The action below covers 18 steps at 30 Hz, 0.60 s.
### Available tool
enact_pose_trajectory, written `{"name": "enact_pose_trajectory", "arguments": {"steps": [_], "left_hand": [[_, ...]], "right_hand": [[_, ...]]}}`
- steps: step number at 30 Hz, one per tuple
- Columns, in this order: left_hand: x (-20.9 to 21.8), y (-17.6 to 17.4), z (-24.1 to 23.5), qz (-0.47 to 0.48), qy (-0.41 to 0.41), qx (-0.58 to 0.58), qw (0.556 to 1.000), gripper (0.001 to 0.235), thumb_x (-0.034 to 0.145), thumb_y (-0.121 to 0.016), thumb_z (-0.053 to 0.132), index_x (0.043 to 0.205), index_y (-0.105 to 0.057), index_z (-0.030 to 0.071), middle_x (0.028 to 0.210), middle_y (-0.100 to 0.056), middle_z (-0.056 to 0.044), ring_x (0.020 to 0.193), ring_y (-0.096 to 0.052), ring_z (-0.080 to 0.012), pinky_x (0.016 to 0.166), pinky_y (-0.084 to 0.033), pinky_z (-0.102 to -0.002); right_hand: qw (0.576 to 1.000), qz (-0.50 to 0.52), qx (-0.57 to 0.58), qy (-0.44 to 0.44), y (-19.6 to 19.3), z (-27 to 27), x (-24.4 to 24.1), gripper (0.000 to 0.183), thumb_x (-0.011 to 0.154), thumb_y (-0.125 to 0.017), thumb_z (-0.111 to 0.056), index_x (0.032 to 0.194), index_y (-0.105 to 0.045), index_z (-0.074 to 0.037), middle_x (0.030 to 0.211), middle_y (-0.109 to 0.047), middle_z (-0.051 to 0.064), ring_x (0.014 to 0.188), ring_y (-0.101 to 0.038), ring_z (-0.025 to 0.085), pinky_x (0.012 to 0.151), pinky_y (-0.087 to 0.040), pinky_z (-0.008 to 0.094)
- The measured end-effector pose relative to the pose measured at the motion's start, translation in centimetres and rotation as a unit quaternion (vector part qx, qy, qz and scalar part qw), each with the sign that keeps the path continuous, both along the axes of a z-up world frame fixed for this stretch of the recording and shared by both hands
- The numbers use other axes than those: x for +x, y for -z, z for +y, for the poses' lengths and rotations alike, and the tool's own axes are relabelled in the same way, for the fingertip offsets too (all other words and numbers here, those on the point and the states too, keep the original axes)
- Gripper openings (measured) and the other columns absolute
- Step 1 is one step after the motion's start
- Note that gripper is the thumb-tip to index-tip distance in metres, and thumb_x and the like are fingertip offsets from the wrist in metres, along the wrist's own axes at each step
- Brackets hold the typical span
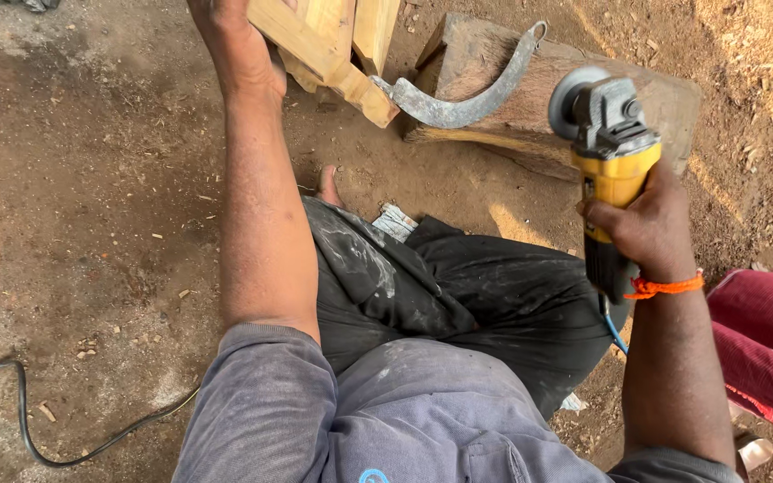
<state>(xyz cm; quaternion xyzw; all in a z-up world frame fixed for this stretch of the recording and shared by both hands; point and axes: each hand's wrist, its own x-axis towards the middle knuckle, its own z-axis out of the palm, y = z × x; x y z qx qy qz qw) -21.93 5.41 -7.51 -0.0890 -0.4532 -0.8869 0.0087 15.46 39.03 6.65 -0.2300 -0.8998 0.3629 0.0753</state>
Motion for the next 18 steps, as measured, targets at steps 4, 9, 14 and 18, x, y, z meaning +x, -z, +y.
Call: {"name": "enact_pose_trajectory", "arguments": {"steps": [4,9,14,18], "left_hand": [[2.1,-2.6,0.6,0.016,-0.019,0.037,0.999,0.080,0.084,-0.082,0.039,0.142,-0.039,0.004,0.125,-0.049,-0.017,0.122,-0.058,-0.0286,0.105,-0.060,-0.061],[7.8,-6.7,3.2,0.154,-0.081,0.008,0.985,0.069,0.088,-0.078,0.033,0.140,-0.040,0.010,0.119,-0.054,-0.016,0.104,-0.057,-0.0265,0.095,-0.052,-0.053],[17.9,-9.2,5.3,0.336,-0.039,-0.161,0.927,0.072,0.086,-0.083,0.034,0.140,-0.042,0.010,0.129,-0.053,-0.015,0.117,-0.054,-0.0309,0.104,-0.048,-0.057],[24.2,-11.7,3.9,0.475,0.047,-0.238,0.846,0.074,0.085,-0.087,0.035,0.139,-0.044,0.011,0.137,-0.052,-0.015,0.128,-0.052,-0.0344,0.111,-0.044,-0.059]], "right_hand": [[0.999,-0.012,-0.021,0.045,1.0,-0.7,2.1,0.073,0.072,-0.086,-0.007,0.138,-0.055,0.001,0.119,-0.071,0.010,0.103,-0.069,0.017,0.089,-0.057,0.033],[0.995,0.019,-0.062,0.070,1.2,-0.9,6.0,0.068,0.071,-0.083,-0.001,0.133,-0.056,0.001,0.115,-0.069,0.008,0.101,-0.067,0.017,0.088,-0.057,0.033],[0.982,0.065,-0.131,0.118,0.1,-1.0,9.2,0.058,0.075,-0.077,0.004,0.129,-0.056,0.000,0.113,-0.069,0.007,0.096,-0.068,0.017,0.084,-0.058,0.033],[0.958,0.122,-0.236,0.110,-0.8,-0.4,11.7,0.052,0.081,-0.069,0.007,0.131,-0.055,-0.001,0.109,-0.067,0.009,0.090,-0.068,0.019,0.080,-0.058,0.034]]}}
